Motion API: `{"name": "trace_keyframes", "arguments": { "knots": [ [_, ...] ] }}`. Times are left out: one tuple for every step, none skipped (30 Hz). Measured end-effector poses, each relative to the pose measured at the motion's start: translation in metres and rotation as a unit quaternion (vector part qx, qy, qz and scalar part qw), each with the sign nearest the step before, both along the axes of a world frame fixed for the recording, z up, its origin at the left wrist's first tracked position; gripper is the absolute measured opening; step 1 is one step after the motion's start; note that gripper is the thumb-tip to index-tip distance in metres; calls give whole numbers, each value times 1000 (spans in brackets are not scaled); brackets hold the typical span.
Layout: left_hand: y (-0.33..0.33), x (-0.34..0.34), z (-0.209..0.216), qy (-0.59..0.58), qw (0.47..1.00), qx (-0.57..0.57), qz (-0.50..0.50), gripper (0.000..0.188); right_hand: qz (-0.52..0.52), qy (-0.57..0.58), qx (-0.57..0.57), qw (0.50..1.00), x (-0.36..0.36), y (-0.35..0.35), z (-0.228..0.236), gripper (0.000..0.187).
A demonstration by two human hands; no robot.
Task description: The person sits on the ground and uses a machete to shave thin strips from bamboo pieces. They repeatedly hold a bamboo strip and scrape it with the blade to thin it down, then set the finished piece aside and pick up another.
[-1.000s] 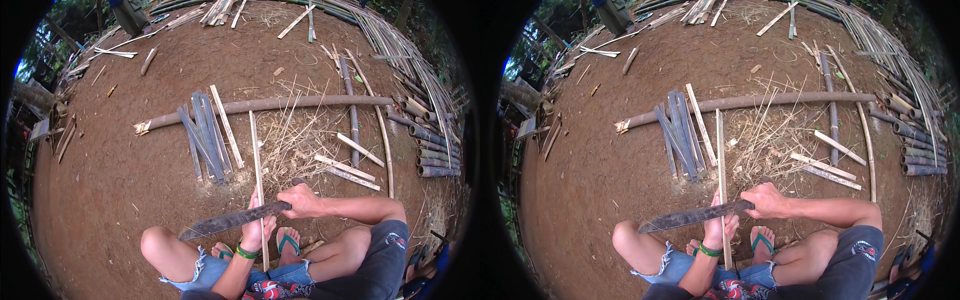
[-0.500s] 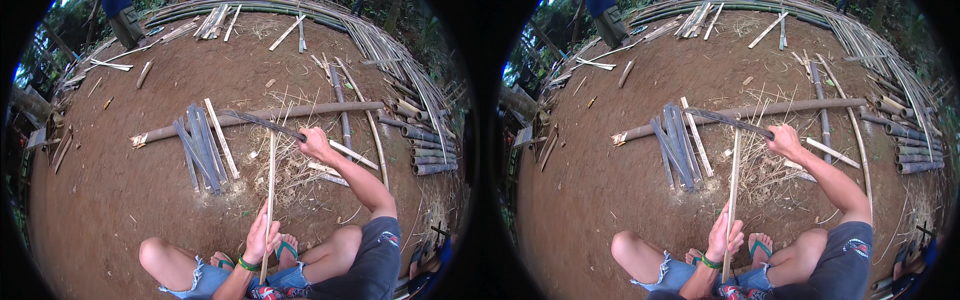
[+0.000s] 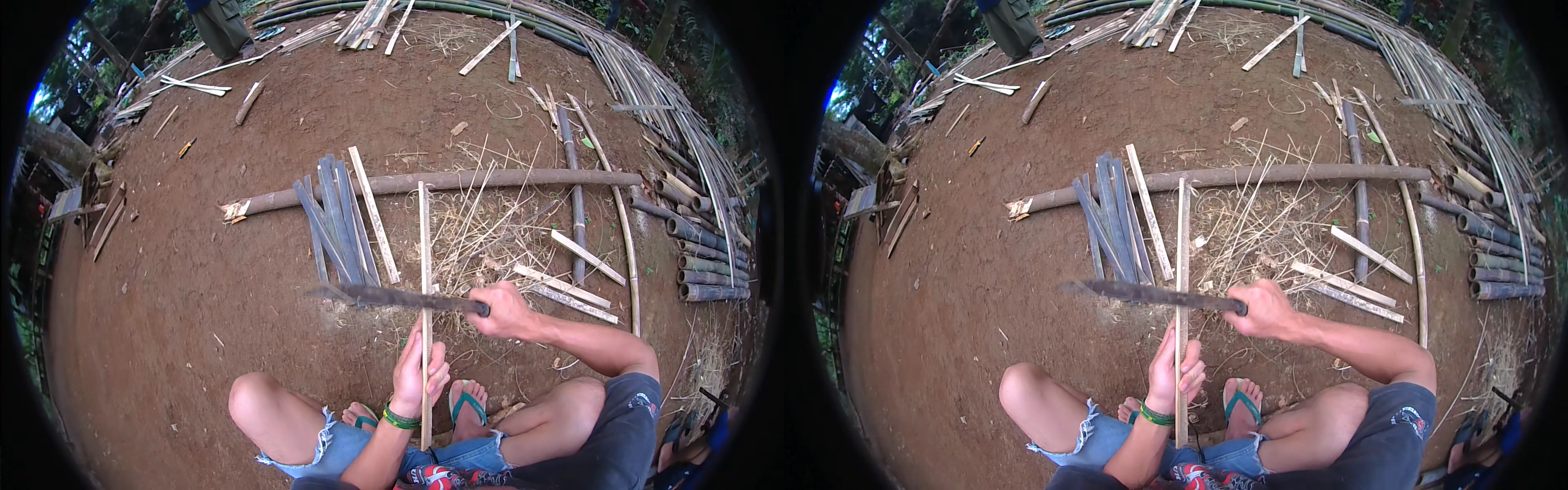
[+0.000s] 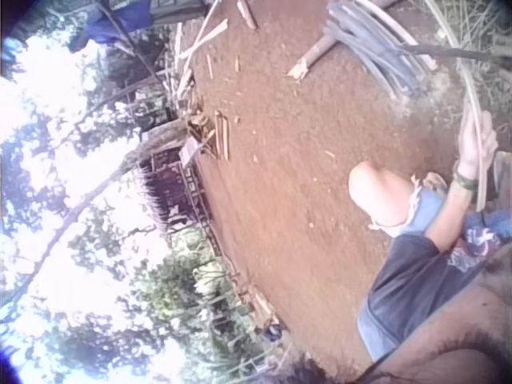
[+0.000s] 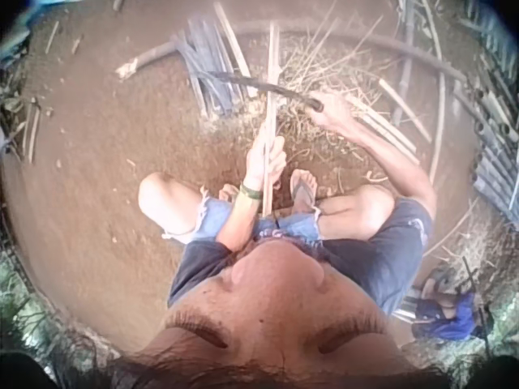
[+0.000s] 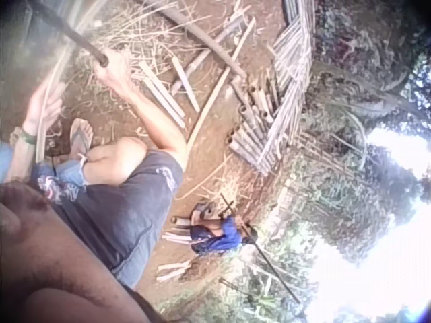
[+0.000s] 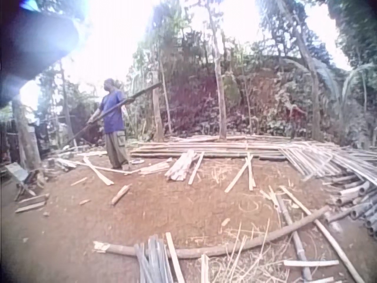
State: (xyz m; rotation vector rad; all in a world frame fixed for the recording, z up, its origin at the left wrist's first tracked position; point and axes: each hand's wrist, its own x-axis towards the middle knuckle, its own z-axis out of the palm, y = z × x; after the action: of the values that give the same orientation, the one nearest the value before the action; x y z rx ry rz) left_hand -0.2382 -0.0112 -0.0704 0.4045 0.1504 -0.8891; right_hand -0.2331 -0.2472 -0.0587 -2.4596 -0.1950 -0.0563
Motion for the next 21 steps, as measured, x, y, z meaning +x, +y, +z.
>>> {"name": "trace_keyframes", "arguments": {
  "knots": [
    [-2, 1, 5, -35, 998, 54, 16, 47, 40, -19, 10, 999, -8, 13, 8, 17],
    [-4, 0, 9, -70, 991, 108, 31, 54, 59, -5, 21, 998, -16, 23, 13, 17],
    [-6, -3, 10, -62, 988, 130, 55, 57, 76, -14, 7, 997, -22, 30, 13, 17],
    [-6, -4, 9, -92, 983, 148, 57, 57, 93, -26, -9, 995, -23, 34, 13, 18],
    [-5, -7, 6, -121, 977, 165, 58, 56, 93, -32, -17, 995, -21, 32, 12, 17],
    [-4, -8, 4, -150, 970, 183, 58, 56, 93, -39, -24, 995, -18, 28, 9, 17],
    [-5, -9, 7, -162, 959, 227, 49, 55, 91, -44, -34, 994, -14, 22, 6, 17],
    [-5, -10, 9, -171, 960, 219, 41, 54, 81, -43, -44, 995, -6, 12, 2, 15],
    [-5, -11, 10, -180, 960, 212, 32, 54, 47, -28, -71, 996, 1, 1, 1, 12],
    [-3, -12, 10, -190, 959, 210, 29, 53, 17, -15, -93, 995, 13, -9, -1, 9],
    [-4, -18, 12, -200, 955, 217, 21, 53, -36, 13, -111, 993, 25, -22, 1, 9],
    [-6, -23, 20, -208, 955, 211, 2, 54, -90, 40, -131, 987, 38, -39, 3, 10],
    [-9, -27, 22, -202, 959, 198, -13, 54, -138, 42, -130, 981, 52, -62, 6, 13],
    [-11, -31, 22, -196, 962, 186, -27, 54, -186, 44, -127, 973, 64, -85, 10, 16],
    [-11, -36, 19, -240, 952, 186, -27, 54, -234, 30, -124, 964, 75, -103, 18, 18],
    [-12, -38, 14, -286, 940, 184, -25, 54, -281, 12, -121, 952, 81, -117, 25, 20],
    [-13, -37, 14, -332, 925, 184, -22, 54, -285, -54, -118, 950, 79, -125, 23, 21],
    [-11, -33, 15, -311, 933, 177, -24, 53, -287, -120, -115, 944, 79, -129, 20, 23],
    [-9, -30, 19, -286, 942, 174, -23, 53, -300, -92, -81, 946, 73, -123, 21, 24],
    [-8, -28, 21, -256, 952, 168, -24, 53, -286, -80, -50, 954, 63, -108, 24, 23],
    [-10, -23, 20, -233, 959, 161, 4, 53, -259, -54, -13, 964, 57, -93, 19, 23]
  ]
}}
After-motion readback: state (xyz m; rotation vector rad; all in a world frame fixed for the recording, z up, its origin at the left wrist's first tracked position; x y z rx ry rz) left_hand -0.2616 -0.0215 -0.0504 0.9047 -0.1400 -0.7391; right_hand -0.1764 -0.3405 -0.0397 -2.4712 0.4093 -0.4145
